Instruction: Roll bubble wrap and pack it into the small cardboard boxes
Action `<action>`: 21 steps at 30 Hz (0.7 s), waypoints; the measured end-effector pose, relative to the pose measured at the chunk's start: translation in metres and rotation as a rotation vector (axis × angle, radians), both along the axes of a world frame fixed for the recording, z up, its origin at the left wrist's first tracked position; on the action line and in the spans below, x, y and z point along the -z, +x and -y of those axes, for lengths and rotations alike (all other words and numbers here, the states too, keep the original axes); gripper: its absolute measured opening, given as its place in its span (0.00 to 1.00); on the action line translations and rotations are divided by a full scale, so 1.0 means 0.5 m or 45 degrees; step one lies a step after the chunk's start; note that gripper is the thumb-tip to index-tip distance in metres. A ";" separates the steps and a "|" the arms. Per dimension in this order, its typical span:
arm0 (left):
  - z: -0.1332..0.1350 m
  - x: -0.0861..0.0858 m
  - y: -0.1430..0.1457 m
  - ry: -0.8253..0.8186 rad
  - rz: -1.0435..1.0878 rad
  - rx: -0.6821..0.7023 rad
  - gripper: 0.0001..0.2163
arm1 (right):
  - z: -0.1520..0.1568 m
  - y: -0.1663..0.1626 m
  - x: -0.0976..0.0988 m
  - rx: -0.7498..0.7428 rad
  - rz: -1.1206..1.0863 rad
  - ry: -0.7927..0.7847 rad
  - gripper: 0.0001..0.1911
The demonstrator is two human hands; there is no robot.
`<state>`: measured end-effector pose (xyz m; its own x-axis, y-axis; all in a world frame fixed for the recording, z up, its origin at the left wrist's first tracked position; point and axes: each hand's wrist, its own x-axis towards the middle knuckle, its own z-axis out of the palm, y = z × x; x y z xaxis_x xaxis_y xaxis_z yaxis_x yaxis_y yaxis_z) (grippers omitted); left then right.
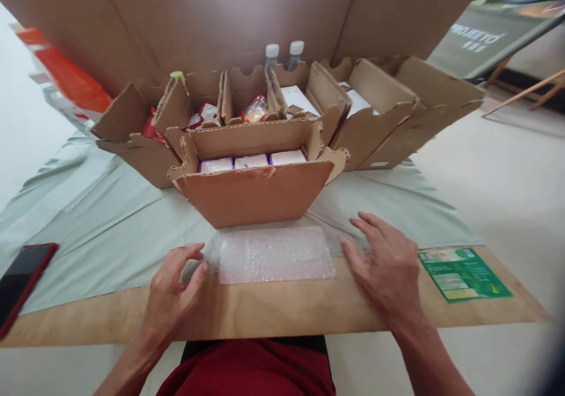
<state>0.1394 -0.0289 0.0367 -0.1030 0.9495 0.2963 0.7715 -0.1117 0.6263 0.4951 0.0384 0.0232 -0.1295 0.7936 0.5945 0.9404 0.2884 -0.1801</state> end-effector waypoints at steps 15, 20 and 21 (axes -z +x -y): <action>-0.052 0.066 0.031 0.003 -0.516 0.609 0.14 | 0.048 -0.116 0.055 -0.588 0.219 -0.459 0.23; -0.056 0.067 0.025 -0.020 -0.432 0.626 0.13 | 0.076 0.041 0.059 -0.244 0.140 -0.291 0.18; -0.055 0.065 0.024 -0.007 -0.405 0.632 0.13 | 0.076 0.054 0.055 -0.189 0.075 -0.261 0.16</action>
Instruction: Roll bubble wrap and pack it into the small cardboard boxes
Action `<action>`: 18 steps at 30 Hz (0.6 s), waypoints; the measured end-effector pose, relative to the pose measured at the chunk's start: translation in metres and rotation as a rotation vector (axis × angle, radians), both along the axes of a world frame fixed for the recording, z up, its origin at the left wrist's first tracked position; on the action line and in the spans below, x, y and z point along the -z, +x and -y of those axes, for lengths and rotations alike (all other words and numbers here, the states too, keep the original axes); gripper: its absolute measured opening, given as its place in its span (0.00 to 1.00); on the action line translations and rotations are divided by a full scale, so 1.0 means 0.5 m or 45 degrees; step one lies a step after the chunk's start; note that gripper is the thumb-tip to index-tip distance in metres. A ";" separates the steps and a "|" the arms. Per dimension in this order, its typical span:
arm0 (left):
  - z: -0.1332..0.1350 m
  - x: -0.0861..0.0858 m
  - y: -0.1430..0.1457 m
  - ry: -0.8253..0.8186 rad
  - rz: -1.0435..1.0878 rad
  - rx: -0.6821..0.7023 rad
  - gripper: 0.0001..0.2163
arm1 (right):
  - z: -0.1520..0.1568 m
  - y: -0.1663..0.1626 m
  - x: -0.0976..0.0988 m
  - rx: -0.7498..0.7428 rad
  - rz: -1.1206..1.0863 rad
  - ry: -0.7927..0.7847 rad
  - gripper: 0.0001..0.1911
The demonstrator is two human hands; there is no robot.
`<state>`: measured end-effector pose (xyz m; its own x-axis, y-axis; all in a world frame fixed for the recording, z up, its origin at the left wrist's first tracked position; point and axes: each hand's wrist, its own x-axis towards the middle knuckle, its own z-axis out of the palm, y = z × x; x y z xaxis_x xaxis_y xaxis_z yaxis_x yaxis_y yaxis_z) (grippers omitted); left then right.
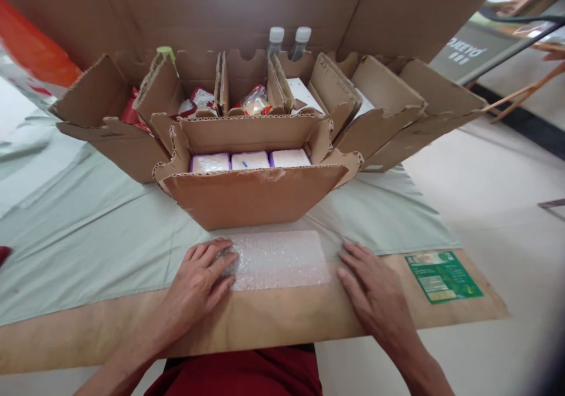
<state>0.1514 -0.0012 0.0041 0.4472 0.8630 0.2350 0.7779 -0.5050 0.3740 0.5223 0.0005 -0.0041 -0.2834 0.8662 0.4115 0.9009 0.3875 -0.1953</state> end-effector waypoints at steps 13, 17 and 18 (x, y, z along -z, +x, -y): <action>-0.009 -0.003 0.018 0.142 -0.027 -0.422 0.10 | -0.108 -0.084 -0.011 0.001 -0.161 -0.189 0.12; 0.004 -0.005 0.035 0.077 0.130 -0.494 0.05 | -0.069 -0.093 -0.033 -0.043 -0.482 -0.210 0.08; 0.009 -0.010 0.036 0.015 0.210 -0.528 0.04 | -0.061 -0.094 -0.038 -0.030 -0.568 -0.276 0.08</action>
